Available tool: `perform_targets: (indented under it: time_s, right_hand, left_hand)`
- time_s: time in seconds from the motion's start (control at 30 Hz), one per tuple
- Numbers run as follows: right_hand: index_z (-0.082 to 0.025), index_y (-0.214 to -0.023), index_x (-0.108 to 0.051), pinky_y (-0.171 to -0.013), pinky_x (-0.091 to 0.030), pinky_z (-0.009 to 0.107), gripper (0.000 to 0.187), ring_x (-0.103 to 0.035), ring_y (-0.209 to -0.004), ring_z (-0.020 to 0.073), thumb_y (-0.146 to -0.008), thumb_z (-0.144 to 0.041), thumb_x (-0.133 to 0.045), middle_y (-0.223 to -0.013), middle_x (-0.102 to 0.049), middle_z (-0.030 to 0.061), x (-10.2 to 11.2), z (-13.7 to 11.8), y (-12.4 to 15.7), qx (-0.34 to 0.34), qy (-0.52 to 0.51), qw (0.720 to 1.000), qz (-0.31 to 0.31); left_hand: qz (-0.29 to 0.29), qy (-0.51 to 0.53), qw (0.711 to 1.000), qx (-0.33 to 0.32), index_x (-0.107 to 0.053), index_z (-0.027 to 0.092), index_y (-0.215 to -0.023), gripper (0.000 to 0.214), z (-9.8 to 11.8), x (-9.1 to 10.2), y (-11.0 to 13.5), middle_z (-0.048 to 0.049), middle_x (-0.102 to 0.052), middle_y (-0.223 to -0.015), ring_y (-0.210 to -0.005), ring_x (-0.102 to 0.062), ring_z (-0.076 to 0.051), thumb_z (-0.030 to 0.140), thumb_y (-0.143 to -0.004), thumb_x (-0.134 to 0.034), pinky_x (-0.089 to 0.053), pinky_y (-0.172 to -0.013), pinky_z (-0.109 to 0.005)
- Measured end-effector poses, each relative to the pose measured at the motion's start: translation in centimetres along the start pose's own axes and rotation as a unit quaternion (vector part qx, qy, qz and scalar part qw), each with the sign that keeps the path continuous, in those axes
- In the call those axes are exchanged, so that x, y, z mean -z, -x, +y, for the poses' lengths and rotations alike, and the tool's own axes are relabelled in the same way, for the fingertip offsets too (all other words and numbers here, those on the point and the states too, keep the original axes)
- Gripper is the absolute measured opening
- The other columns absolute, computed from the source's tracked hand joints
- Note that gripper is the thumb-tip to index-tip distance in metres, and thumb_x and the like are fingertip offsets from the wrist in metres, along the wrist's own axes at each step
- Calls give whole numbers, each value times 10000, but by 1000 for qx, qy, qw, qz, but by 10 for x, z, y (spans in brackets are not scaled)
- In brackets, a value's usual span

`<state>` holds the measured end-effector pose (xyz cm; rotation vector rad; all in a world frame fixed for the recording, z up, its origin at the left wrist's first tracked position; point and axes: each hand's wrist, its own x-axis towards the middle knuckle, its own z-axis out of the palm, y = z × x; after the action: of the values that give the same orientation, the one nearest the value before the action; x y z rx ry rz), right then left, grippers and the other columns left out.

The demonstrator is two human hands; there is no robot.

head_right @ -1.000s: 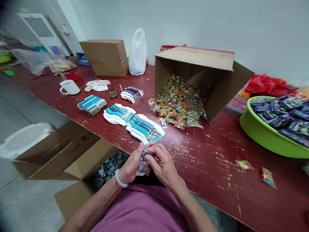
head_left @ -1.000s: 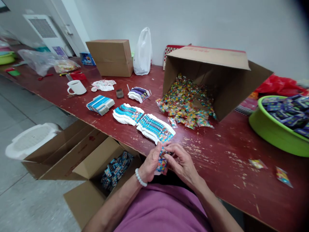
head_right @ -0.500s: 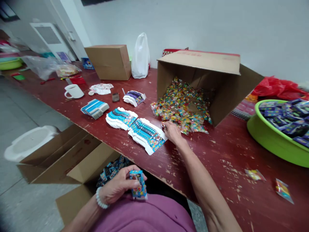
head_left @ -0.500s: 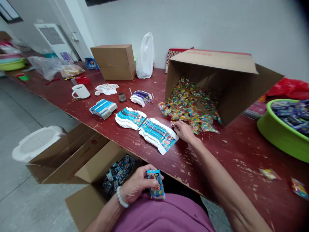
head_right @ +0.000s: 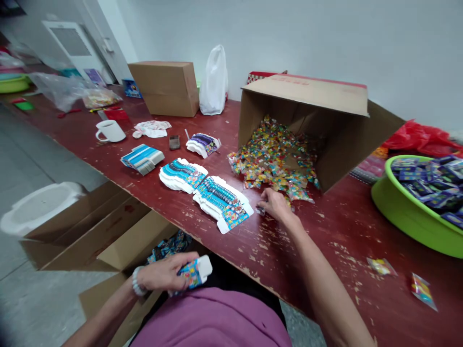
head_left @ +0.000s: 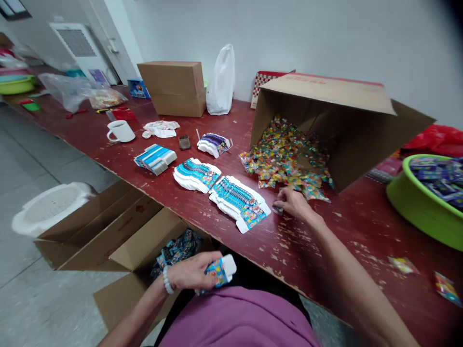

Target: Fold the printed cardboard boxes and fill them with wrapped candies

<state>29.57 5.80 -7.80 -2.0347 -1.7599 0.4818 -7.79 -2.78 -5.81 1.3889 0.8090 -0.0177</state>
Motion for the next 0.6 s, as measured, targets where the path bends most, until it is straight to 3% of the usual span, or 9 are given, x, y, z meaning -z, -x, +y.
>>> perform_targets:
  time_s: [0.13,0.23,0.3,0.37,0.47,0.6]
  right_hand:
    - [-185,-897,-625,-693,-462,311,174,-624,-730,196,-823,-338,-588,-804,-681,50,8,-3,31,-33,-65,993,94]
    - [-186,-926,-615,-632,-469,308,291,-599,-667,184,-769,-422,-675,-761,-658,31,15,-34,63,-43,-265,950,157]
    - [-203,-876,-606,-623,-479,290,292,-599,-663,164,-722,-411,-742,-773,-653,16,16,-64,86,-8,-408,907,104]
    - [-208,-860,-613,-637,-489,278,254,-609,-679,156,-735,-380,-752,-769,-657,9,13,-91,105,17,-462,885,54]
    - [-200,-879,-629,-658,-502,276,216,-620,-710,159,-772,-358,-729,-803,-675,19,3,-113,125,29,-463,885,40]
    - [-196,-866,-661,-639,-501,273,153,-619,-672,154,-807,-331,-704,-786,-687,13,-9,-114,136,36,-407,910,65]
  left_hand:
    - [77,175,981,-40,-488,194,-1148,419,13,-6,-12,-40,-631,-958,-642,-593,-98,268,-753,-607,-398,-542,-187]
    - [103,203,970,-82,-505,172,-1094,381,29,-16,-25,-38,-624,-915,-608,-607,-92,213,-728,-602,-380,-520,-184]
    - [105,209,966,-106,-516,166,-1067,364,40,-25,-34,-20,-609,-868,-562,-584,-81,186,-710,-585,-377,-506,-188]
    - [104,208,965,-124,-516,169,-1073,370,49,-35,-41,1,-586,-829,-536,-556,-73,175,-707,-567,-379,-498,-194]
    - [111,182,966,-144,-515,177,-1070,369,58,-46,-46,30,-543,-775,-531,-526,-73,165,-703,-557,-403,-507,-204]
    - [125,144,971,-142,-516,177,-1085,421,64,-53,-44,37,-537,-755,-531,-513,-78,124,-668,-533,-428,-508,-212]
